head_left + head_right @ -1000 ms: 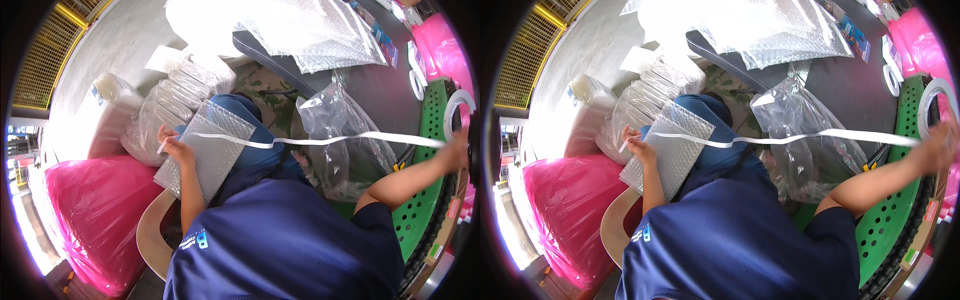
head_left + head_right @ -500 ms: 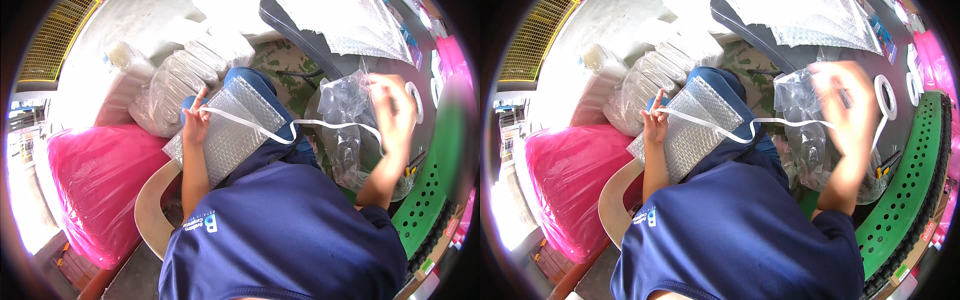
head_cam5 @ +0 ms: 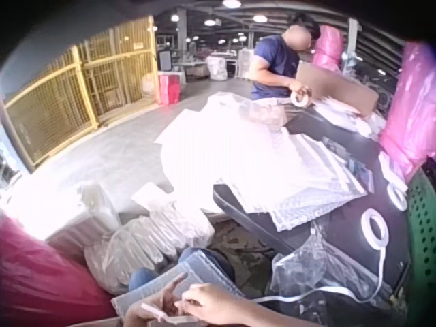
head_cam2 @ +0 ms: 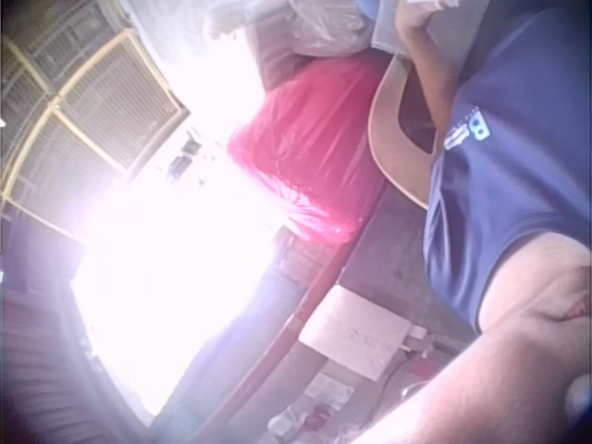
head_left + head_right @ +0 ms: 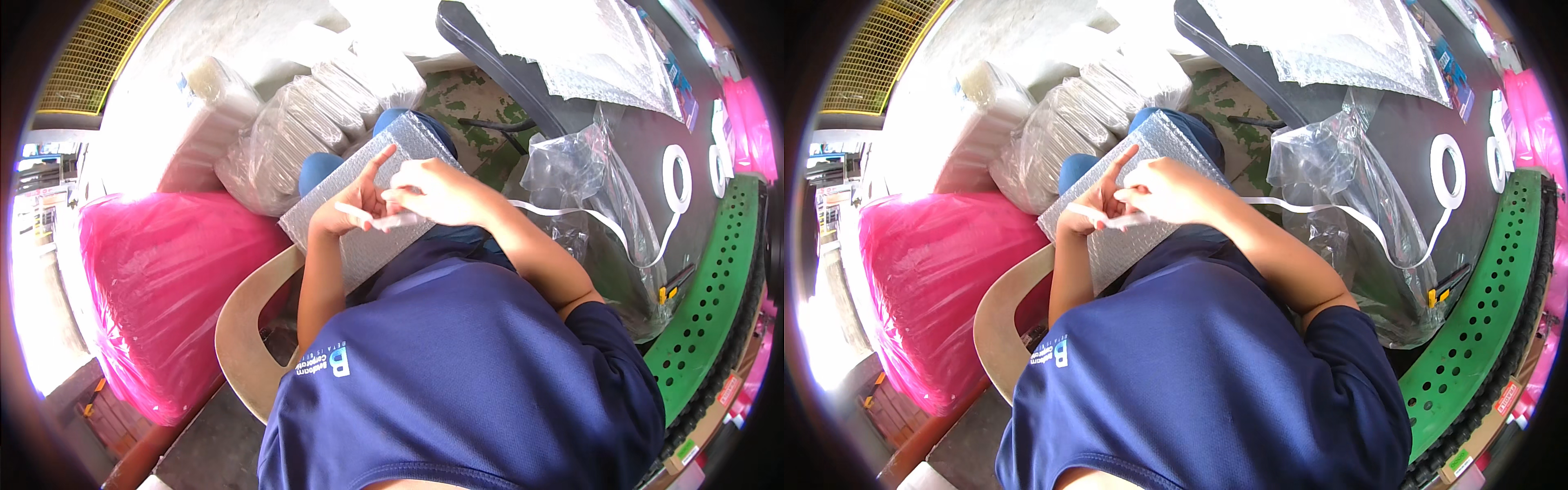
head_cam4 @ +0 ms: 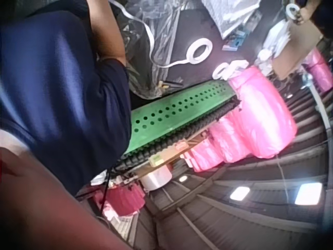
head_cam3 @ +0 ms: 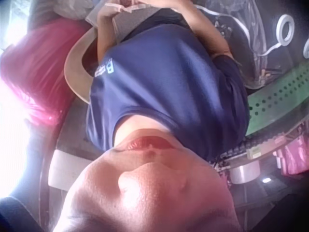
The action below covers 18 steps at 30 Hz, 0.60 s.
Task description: The person sits on a chair and wraps sheets of bubble wrap with white tape. They pull tape from a roll, apply it to the bubble wrap, and fold the material over to secure it. The person handles multiple sheets of bubble wrap and stacks them on their lap.
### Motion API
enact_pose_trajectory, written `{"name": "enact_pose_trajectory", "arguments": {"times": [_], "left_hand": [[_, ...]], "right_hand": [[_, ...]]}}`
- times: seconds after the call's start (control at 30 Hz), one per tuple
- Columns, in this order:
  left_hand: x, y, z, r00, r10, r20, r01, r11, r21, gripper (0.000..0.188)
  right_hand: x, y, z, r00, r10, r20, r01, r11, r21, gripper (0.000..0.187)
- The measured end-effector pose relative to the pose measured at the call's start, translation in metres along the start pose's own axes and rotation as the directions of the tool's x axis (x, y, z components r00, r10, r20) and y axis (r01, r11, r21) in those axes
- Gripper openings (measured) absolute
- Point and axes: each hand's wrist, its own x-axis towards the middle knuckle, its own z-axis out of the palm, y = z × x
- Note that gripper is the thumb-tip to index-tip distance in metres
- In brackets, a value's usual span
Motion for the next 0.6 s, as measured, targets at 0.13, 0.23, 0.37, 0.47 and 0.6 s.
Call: {"name": "enact_pose_trajectory", "arguments": {"times": [0.13, 0.23, 0.37, 0.47, 0.6], "left_hand": [[0.013, 0.014, 0.009, 0.996, -0.023, -0.085, 0.033, 0.992, 0.122, 0.13], [0.026, 0.021, 0.026, 0.995, 0.012, -0.103, 0.01, 0.977, 0.214, 0.129], [0.039, 0.02, 0.03, 0.989, 0.096, -0.115, -0.042, 0.915, 0.402, 0.129], [0.039, 0.02, 0.031, 0.983, 0.158, -0.09, -0.102, 0.889, 0.447, 0.126], [0.032, 0.027, 0.032, 0.973, 0.193, -0.126, -0.11, 0.868, 0.484, 0.124]], "right_hand": [[-0.019, 0.02, -0.012, 0.992, 0.102, -0.076, -0.088, 0.981, 0.171, 0.02], [-0.02, 0.03, -0.011, 0.988, -0.081, -0.132, 0.073, 0.996, -0.059, 0.028], [-0.017, 0.034, -0.018, 1.0, -0.014, -0.007, 0.013, 0.998, -0.062, 0.035], [-0.013, 0.035, -0.018, 0.988, 0.127, 0.085, -0.135, 0.986, 0.097, 0.035], [-0.011, 0.016, -0.027, 0.968, -0.18, 0.177, 0.118, 0.943, 0.312, 0.034]]}}
